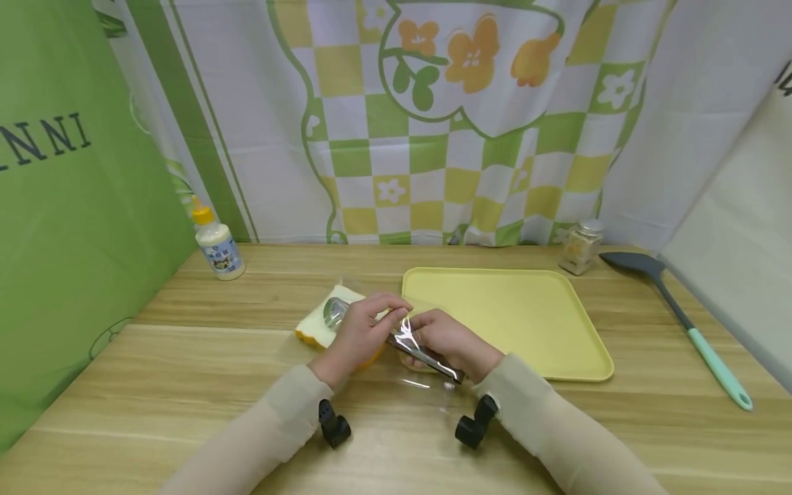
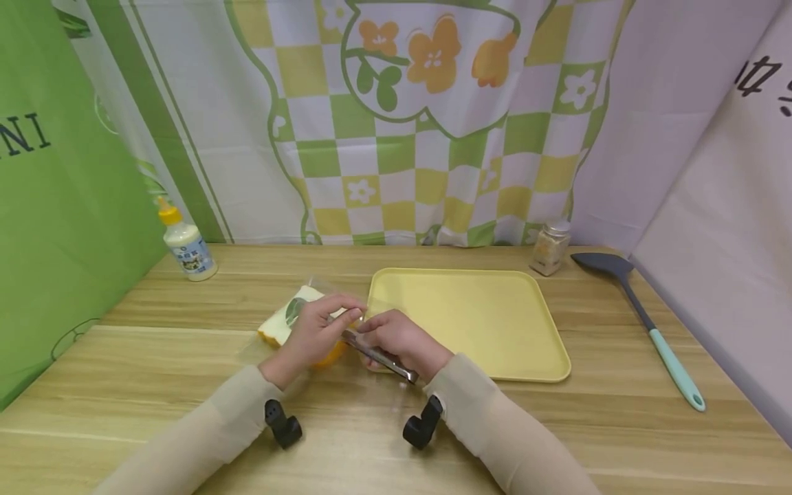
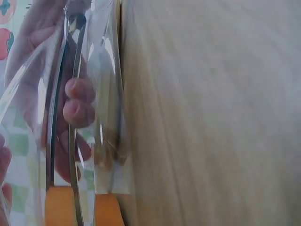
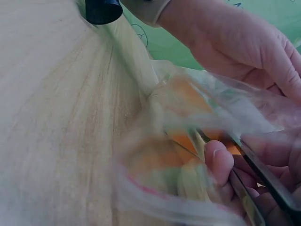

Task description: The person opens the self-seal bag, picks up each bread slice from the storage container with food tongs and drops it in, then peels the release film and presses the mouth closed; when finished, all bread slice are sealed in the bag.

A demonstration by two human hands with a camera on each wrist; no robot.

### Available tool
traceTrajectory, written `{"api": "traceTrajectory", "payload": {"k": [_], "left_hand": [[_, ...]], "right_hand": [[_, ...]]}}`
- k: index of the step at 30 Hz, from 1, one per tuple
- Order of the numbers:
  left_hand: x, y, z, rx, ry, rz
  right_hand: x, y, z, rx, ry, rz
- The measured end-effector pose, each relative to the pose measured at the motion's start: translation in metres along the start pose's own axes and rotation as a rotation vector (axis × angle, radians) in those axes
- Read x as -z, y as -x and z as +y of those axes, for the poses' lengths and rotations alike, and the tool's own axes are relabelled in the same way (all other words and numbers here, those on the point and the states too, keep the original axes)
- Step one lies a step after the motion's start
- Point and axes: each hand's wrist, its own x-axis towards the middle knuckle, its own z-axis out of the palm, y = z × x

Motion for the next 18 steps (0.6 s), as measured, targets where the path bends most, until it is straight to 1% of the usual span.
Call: {"api": "traceTrajectory", "payload": {"k": [3,5,7,9,11,13,15,18], "left_hand": [[-0.003,0.000,0.002,-0.010,0.006,0.002],[-0.005,-0.001,0.002,-0.004,0.018,-0.004],[-0.004,-0.001,0.002,0.012,0.016,-0.032],[0.001,-0.001,0.001,0.018,-0.008,-0.078],[0.011,-0.002,-0.002,0.021,-0.041,-0.128],[0.026,-0.003,-0.007,0.033,-0.087,-0.147],[0.043,-0.004,-0.013,0.080,-0.102,-0.129],[0.066,-0.004,-0.023,0.188,-0.112,-0.080]], "right_hand": [[0.001,-0.001,0.001,0.014,0.011,0.001],[0.001,-0.001,0.002,0.014,0.014,0.004],[0.001,-0.001,0.002,0.001,0.013,0.016],[0.001,-0.001,0.002,-0.012,0.008,0.028],[0.001,0.000,0.002,-0.031,-0.005,0.031],[0.001,0.001,0.002,-0.050,-0.012,0.025],[0.001,0.001,0.002,-0.069,-0.019,0.023],[0.002,0.002,0.002,-0.081,-0.022,0.033]]}}
